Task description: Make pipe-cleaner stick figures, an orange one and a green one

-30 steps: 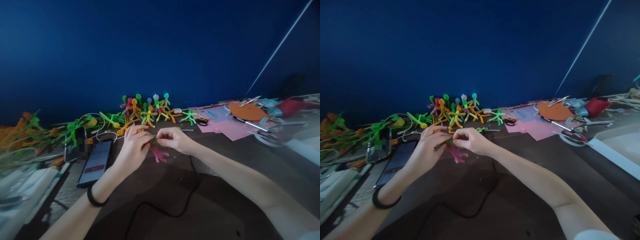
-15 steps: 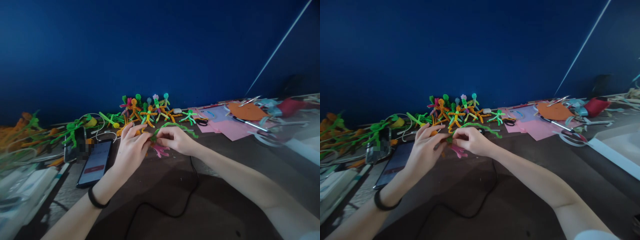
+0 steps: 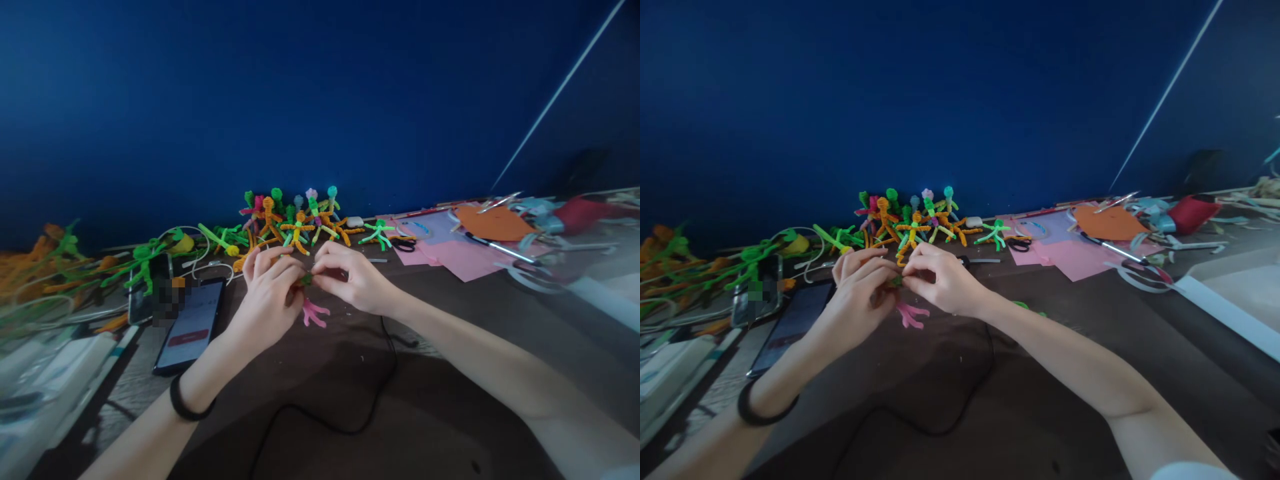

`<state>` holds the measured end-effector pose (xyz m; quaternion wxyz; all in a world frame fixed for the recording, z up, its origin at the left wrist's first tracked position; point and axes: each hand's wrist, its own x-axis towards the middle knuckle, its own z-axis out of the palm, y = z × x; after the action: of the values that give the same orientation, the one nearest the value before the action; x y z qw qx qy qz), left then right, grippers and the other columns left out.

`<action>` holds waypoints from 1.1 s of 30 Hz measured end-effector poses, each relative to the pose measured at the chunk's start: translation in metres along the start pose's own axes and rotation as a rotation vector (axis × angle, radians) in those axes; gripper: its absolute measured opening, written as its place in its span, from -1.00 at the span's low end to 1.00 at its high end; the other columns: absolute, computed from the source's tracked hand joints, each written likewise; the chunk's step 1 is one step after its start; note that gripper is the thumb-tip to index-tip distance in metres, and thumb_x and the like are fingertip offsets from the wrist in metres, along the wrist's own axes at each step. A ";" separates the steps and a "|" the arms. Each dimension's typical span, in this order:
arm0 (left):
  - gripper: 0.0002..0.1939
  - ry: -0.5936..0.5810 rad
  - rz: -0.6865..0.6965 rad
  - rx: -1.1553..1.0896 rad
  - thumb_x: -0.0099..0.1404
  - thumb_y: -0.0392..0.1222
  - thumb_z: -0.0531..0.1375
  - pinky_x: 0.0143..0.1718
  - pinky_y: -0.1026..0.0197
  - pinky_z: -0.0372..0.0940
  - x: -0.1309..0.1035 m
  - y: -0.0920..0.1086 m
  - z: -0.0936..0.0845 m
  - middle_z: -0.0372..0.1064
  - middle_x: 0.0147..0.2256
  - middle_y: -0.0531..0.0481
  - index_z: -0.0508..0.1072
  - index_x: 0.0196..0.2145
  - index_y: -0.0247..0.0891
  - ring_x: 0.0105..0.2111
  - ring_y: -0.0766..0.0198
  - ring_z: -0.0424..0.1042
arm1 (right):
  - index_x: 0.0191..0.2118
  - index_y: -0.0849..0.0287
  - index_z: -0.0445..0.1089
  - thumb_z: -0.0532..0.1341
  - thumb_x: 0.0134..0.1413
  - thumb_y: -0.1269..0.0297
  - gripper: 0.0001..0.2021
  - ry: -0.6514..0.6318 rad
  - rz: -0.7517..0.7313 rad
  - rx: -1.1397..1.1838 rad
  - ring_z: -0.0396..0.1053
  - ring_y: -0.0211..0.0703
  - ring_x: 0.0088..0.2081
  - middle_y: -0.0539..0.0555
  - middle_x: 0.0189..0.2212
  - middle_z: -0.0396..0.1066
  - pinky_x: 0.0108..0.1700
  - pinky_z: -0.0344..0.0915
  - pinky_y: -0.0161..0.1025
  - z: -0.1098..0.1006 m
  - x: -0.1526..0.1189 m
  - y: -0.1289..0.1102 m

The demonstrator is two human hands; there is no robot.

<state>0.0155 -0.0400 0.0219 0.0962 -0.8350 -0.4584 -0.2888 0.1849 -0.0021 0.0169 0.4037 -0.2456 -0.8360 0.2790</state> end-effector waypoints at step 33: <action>-0.88 0.133 0.281 0.205 0.16 -0.28 0.10 0.04 -0.04 0.04 -0.003 -0.013 -0.001 0.45 -0.27 -0.01 0.39 -0.31 -0.20 -0.04 0.13 0.24 | -0.50 0.27 0.30 0.16 -0.06 0.36 -0.91 -0.163 0.382 0.603 0.37 -0.31 -0.53 0.00 -0.59 0.39 -0.46 0.28 -0.34 -0.001 0.002 0.007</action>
<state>0.0033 -0.0352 0.0201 0.2503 -0.8556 -0.3571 -0.2788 0.1856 0.0051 0.0137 0.3305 -0.2439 -0.6847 0.6021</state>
